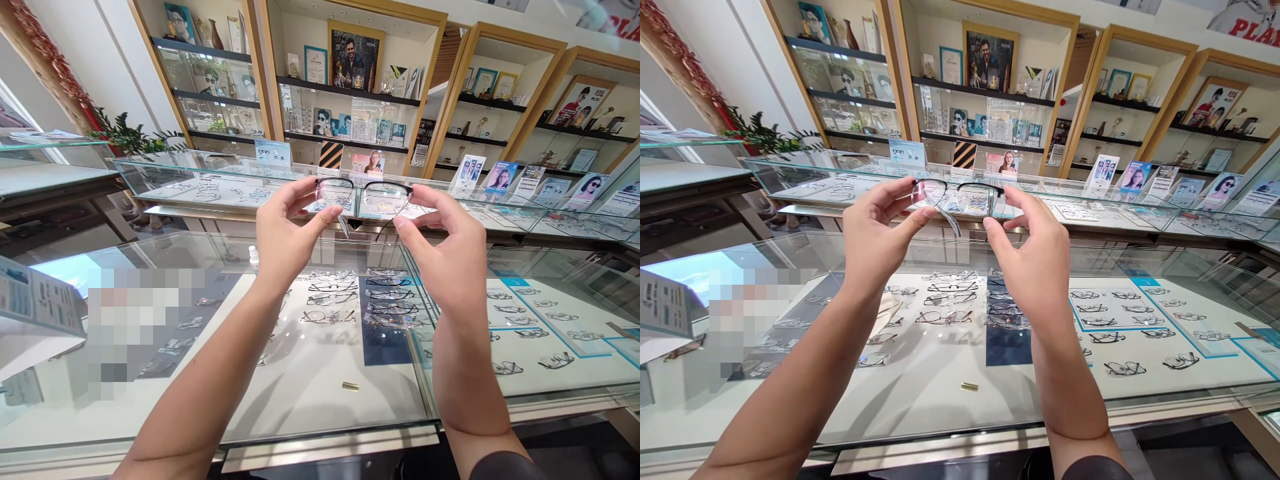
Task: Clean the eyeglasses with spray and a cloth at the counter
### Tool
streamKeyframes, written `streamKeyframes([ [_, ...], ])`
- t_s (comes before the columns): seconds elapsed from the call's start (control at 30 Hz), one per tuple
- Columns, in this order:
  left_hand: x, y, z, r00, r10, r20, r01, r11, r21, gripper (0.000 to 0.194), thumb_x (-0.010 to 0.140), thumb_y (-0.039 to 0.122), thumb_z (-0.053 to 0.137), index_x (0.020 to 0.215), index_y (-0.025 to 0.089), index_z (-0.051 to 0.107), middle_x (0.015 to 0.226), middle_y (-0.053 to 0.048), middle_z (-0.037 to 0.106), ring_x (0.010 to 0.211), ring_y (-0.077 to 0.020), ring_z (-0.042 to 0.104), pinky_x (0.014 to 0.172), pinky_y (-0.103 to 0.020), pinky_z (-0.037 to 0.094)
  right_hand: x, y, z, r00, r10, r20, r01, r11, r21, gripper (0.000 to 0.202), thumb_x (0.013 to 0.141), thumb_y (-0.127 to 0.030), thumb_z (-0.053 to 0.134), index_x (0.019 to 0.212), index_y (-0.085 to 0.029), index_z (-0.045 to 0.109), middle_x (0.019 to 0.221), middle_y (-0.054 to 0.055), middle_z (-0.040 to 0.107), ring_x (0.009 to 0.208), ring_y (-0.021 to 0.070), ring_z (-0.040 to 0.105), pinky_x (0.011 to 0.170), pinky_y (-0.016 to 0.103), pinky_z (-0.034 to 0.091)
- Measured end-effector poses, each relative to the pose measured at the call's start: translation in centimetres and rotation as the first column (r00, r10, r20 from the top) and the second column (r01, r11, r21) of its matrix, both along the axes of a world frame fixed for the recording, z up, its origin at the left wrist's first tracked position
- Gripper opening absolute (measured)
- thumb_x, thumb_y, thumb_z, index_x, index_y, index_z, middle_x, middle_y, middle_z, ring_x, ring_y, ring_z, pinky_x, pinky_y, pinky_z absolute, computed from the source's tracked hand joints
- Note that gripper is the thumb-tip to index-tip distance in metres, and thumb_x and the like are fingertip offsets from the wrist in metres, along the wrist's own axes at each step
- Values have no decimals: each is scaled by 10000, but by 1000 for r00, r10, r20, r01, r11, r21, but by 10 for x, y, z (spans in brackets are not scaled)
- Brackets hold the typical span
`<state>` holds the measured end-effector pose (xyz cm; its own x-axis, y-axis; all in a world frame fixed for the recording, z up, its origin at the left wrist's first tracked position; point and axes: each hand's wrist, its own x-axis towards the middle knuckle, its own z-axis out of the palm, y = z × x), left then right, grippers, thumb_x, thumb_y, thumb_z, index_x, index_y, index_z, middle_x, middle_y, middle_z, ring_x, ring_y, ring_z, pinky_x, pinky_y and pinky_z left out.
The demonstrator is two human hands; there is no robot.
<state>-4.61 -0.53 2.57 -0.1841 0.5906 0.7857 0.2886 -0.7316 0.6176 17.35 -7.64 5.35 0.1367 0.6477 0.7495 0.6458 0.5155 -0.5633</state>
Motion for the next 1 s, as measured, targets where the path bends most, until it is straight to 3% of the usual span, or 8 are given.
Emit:
streamKeyframes([
  [0.17, 0, 2, -2, 1000, 16, -21, -16, 1000, 5, 490, 837, 447, 900, 1261, 275, 727, 1285, -106, 785, 1194, -294, 762, 967, -449, 664, 0, 2, -1, 1000, -14, 18, 14, 1000, 1, 467, 960, -376, 638, 1418, -314, 711, 1371, 86, 762, 991, 267, 761, 905, 491, 613],
  [0.63, 9, -17, -2, 946, 305, -112, -279, 939, 199, 559, 820, 510, 932, 1270, 309, 668, 1270, -72, 730, 1158, -285, 714, 964, -455, 602, 3, 17, -5, 999, 11, -46, -16, 993, -115, 476, 964, -545, 657, 1362, -291, 720, 1357, 105, 783, 1015, 266, 773, 895, 461, 589],
  [0.83, 11, -16, -3, 936, 333, -110, -293, 915, 278, 570, 824, 514, 931, 1269, 274, 669, 1240, -72, 733, 1151, -278, 706, 966, -439, 592, 4, 21, -9, 995, 53, -84, -59, 996, -72, 475, 969, -558, 684, 1353, -281, 717, 1362, 116, 776, 1017, 274, 772, 927, 494, 597],
  [1.0, 8, -8, -6, 960, 266, -84, -233, 932, 279, 597, 819, 466, 948, 1302, 262, 663, 1289, -76, 725, 1180, -266, 703, 947, -416, 596, 8, 25, -16, 990, 124, -71, -124, 992, 6, 439, 1006, -514, 677, 1391, -302, 688, 1403, 119, 748, 1082, 290, 767, 966, 541, 616],
])
